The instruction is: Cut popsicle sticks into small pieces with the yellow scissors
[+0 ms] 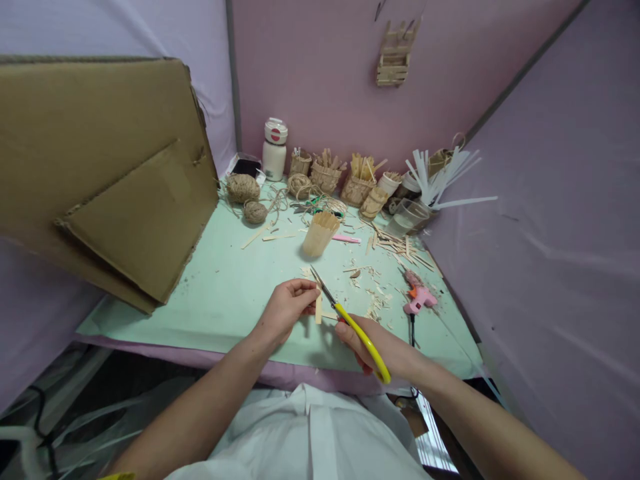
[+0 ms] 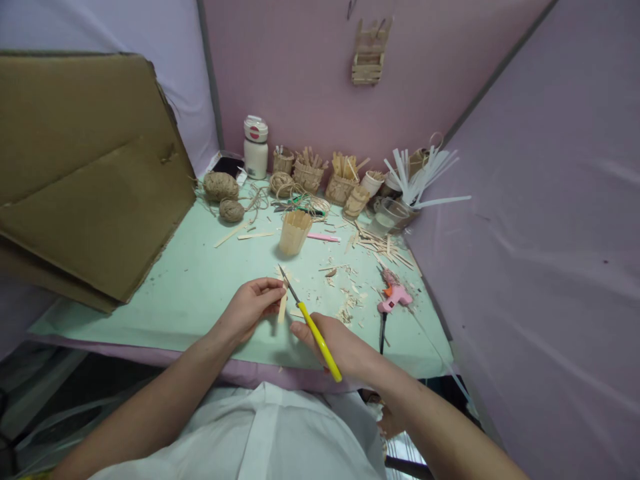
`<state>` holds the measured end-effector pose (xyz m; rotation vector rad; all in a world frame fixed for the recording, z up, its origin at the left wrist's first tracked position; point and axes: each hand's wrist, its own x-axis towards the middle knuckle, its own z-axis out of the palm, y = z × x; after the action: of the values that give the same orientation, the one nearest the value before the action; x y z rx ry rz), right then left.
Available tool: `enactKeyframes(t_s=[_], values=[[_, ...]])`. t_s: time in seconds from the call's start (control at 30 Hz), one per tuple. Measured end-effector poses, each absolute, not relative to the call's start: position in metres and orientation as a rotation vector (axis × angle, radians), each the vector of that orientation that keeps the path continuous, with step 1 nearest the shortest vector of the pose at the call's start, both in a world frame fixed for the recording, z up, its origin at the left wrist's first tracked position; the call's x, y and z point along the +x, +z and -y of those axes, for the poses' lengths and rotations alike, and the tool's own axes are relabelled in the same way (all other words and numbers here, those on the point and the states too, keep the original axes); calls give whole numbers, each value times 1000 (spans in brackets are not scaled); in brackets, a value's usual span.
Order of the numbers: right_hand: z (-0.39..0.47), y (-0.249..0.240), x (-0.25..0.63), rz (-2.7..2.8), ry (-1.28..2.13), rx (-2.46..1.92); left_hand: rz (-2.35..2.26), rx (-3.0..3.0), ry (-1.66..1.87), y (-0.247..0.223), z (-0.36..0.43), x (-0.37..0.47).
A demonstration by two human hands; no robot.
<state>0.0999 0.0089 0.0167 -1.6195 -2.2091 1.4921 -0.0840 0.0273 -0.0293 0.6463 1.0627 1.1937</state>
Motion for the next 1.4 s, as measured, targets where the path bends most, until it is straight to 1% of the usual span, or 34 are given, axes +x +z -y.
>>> enactKeyframes(t_s=[0.3, 0.5, 0.63, 1.1, 1.2, 1.4], values=[[-9, 21, 95, 2164, 1502, -1676, -1079, 642, 1208, -33, -28, -85], [-9, 21, 95, 2233, 1367, -1606, -1082, 628, 1196, -31, -27, -85], [-10, 20, 95, 2208, 1341, -1593, -1086, 626, 1197, -32, -27, -86], [-13, 23, 90, 2186, 1443, -1641, -1112, 586, 1154, -36, -29, -89], [-14, 22, 91, 2171, 1511, -1673, -1122, 595, 1141, -36, -29, -89], [-10, 26, 109, 2094, 1620, -1631, -1136, 755, 1150, -35, -19, -83]])
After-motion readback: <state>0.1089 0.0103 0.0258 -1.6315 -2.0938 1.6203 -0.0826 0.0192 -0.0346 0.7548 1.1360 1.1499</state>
